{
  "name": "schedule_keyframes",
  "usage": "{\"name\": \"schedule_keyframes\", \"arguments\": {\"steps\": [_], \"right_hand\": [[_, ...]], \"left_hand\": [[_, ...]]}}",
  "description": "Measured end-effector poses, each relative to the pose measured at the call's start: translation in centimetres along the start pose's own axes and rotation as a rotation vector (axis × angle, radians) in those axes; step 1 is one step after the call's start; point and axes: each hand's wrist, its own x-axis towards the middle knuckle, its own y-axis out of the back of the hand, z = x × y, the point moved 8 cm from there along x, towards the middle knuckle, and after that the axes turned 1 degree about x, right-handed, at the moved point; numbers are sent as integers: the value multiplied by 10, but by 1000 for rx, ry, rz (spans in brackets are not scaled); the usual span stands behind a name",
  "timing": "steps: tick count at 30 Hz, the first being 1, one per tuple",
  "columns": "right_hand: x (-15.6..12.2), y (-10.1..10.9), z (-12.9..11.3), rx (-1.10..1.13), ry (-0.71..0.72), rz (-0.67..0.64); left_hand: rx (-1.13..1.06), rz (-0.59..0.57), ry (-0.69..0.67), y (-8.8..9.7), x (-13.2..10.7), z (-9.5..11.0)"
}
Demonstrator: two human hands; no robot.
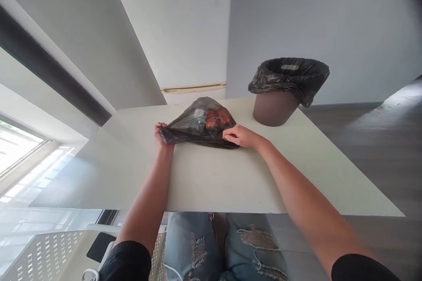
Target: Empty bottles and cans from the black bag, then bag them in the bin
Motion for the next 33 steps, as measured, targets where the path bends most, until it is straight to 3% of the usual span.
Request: {"name": "schedule_keyframes", "arguments": {"steps": [3,6,8,12,13,15,19,24,27,30,33], "right_hand": [[2,5,8,-223,-116,94],[4,2,7,-340,-114,114],[5,0,5,-383,-97,123],[5,0,9,-480,-153,156],[5,1,10,-507,-176,172],[4,5,13,-555,-233,206],[1,17,10,-600,-310,387],[-2,19,-24,-682,-114,620],[0,8,-39,-755,-55,657],[5,-1,-43,-784,-71,664],[7,-4,-38,-781,-122,664]], "left_hand": [[-49,-14,18,-2,-3,5],[-65,-103,24,-15,-9,11],[54,-305,-29,-34,-15,19],[600,-909,-158,-72,-43,14],[681,-995,-175,-74,-49,10],[733,-1051,-204,-76,-54,7],[633,-937,-174,-76,-53,8],[249,-502,43,-56,-32,10],[55,-341,154,-46,-23,5],[-30,-290,200,-41,-19,0],[-39,-394,125,-48,-21,6]]}}
